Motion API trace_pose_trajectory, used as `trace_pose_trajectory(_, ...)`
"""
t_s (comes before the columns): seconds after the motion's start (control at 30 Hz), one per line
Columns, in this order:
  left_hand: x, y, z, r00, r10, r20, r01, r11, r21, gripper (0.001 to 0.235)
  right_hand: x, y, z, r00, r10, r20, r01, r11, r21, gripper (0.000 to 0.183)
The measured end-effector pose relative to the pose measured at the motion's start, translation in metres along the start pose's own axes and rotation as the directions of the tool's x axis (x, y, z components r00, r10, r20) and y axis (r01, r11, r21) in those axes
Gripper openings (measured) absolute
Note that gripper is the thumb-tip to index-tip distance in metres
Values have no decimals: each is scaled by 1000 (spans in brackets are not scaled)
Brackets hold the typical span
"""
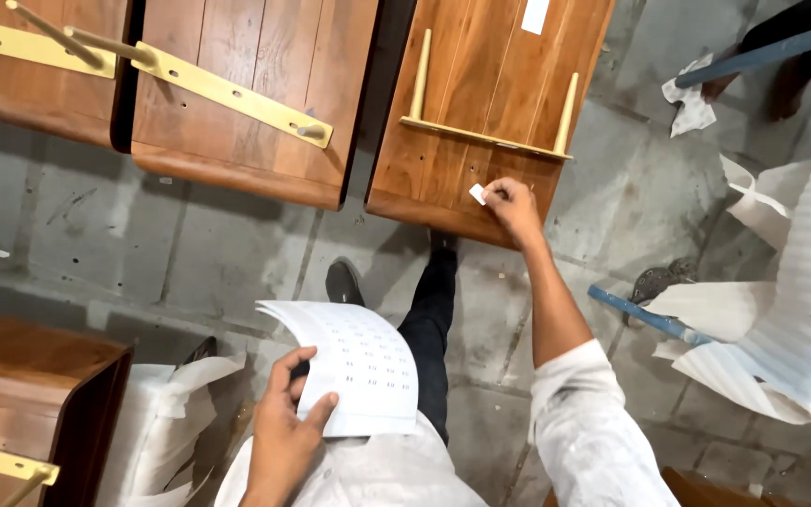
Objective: The person walks along rows of upside-down wooden furniture panels fitted with brass leg brackets, holding a printed reference list. They peel small white labels one at a time and press each label onto a panel, matching positions against the list as they move from panel to panel.
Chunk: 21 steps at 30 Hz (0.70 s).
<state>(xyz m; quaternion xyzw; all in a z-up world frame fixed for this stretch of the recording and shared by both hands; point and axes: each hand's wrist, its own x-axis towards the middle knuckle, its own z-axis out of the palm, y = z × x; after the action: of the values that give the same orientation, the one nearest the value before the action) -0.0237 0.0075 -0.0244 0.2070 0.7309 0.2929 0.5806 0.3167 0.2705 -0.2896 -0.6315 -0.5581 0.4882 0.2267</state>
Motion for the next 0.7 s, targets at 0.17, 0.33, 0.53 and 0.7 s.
trace_pose_trajectory(0.17, 7, -29, 2, 1000, -4, -31, 3, 999, -46, 67, 43, -4, -11, 998, 53, -34, -61, 946, -318, 17)
trace_pose_trajectory(0.33, 8, -22, 7, 999, -15, -38, 13, 998, -53, 66, 53, -12, -20, 995, 99, 25, -84, 933, -351, 17)
trace_pose_trajectory(0.53, 13, -14, 15, 998, -64, -19, 62, 994, -85, 66, 53, -20, -18, 994, 98, 41, -75, 921, -383, 18)
trace_pose_trajectory(0.7, 14, -12, 16, 995, -94, -13, 92, 988, -128, 65, 47, -18, -13, 986, 136, -100, -165, 910, -381, 28)
